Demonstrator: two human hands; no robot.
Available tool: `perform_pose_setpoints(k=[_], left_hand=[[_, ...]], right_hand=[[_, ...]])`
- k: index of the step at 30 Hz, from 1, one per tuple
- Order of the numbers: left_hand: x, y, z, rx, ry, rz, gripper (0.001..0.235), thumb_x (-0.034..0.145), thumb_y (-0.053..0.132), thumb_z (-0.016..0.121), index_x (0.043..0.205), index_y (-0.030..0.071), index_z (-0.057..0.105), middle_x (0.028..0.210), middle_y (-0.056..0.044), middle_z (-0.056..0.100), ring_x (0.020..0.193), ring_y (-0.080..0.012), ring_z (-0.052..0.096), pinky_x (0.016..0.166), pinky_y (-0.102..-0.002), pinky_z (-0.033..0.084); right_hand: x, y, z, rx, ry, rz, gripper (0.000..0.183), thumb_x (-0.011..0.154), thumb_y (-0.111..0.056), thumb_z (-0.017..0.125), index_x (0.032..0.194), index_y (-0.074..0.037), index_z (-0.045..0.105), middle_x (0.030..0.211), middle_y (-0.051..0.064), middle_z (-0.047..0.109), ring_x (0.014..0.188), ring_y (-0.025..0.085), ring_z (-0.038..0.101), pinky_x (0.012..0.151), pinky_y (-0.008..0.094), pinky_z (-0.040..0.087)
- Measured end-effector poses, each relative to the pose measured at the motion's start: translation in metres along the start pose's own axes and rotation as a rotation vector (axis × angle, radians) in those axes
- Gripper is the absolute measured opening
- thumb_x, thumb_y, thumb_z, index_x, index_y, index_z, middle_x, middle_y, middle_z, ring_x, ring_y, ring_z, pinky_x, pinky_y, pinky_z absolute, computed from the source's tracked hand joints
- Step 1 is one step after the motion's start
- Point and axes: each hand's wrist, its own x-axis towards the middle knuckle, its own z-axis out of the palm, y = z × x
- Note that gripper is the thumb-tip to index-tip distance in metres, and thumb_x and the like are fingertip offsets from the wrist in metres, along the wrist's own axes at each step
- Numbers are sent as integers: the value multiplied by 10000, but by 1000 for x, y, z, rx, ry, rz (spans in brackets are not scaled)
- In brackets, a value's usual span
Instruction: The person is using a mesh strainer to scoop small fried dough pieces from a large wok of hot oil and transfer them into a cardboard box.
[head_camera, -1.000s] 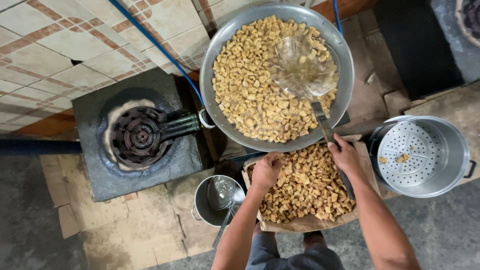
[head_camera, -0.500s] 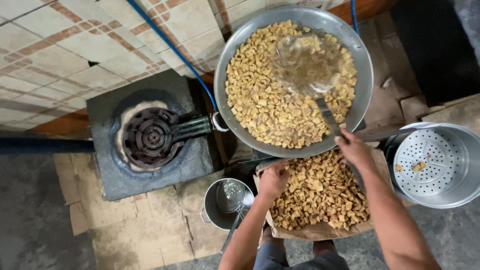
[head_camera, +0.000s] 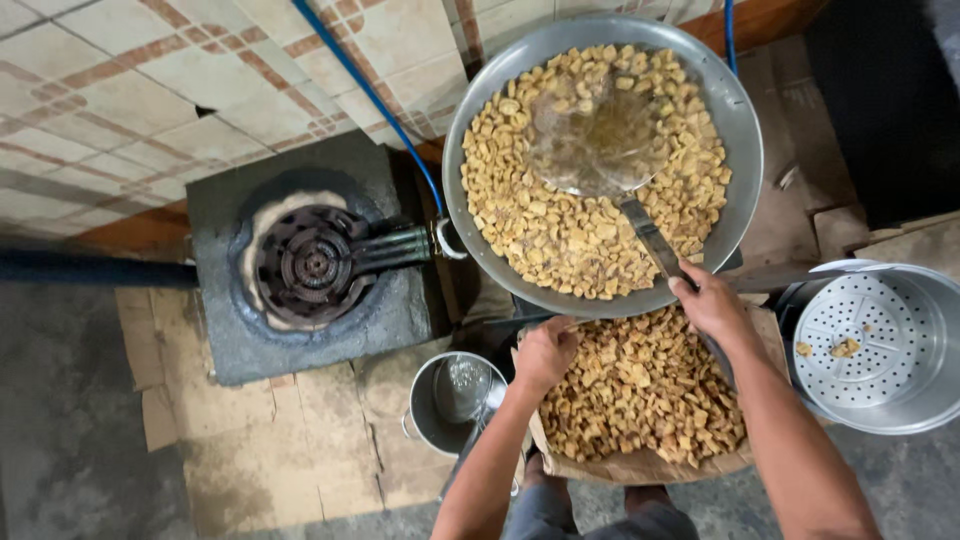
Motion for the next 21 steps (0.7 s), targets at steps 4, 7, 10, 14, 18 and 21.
perform_pose_setpoints(k=[4, 7, 10, 14, 18, 21], left_hand=[[-12, 4, 0, 36, -13, -126, 334, 870, 222, 727, 1169, 72, 734, 880, -188, 750, 822, -338, 744, 753, -419, 574], [-21, 6, 2, -109, -122, -317, 339, 894, 197, 635, 1206, 83, 703, 824, -182, 738, 742, -327, 764, 710, -426, 582], [-32, -1, 8, 26, 14, -154, 360, 872, 191, 683, 1219, 117, 740, 860, -182, 745, 826, -344, 733, 761, -430, 556], [-40, -14, 20, -33, 77, -161, 330, 875, 209, 700, 1179, 85, 726, 904, -179, 748, 850, -330, 746, 779, -406, 574], [-28, -14, 30, -130, 138, -81, 253, 873, 190, 705, 1084, 52, 727, 923, -189, 754, 862, -341, 749, 771, -404, 580], [-17, -2, 30, -82, 131, -165, 318, 882, 180, 708, 1179, 69, 699, 904, -211, 726, 842, -363, 731, 757, -416, 560]], right_hand=[[-8, -1, 22, -6, -78, -44, 576, 1063, -463, 487, 1615, -345, 373, 829, 149, 667, 488, 111, 498, 476, 295, 427], [4, -7, 36, -77, -40, -179, 584, 1040, -431, 485, 1595, -316, 348, 928, -85, 509, 443, 115, 428, 385, 279, 446], [-5, 3, 21, 3, -92, 27, 575, 1037, -421, 477, 1597, -342, 372, 695, 55, 554, 453, 125, 372, 401, 291, 319], [-27, 23, 20, -116, -46, -197, 562, 1031, -418, 496, 1566, -268, 408, 638, 59, 608, 423, 118, 468, 386, 277, 388], [-9, 29, 44, -260, 15, -273, 577, 1031, -412, 522, 1586, -281, 432, 681, 81, 616, 461, 150, 432, 422, 333, 364], [12, 49, 42, -303, 57, -227, 542, 1014, -472, 541, 1536, -341, 483, 689, 86, 625, 467, 178, 484, 440, 355, 388]])
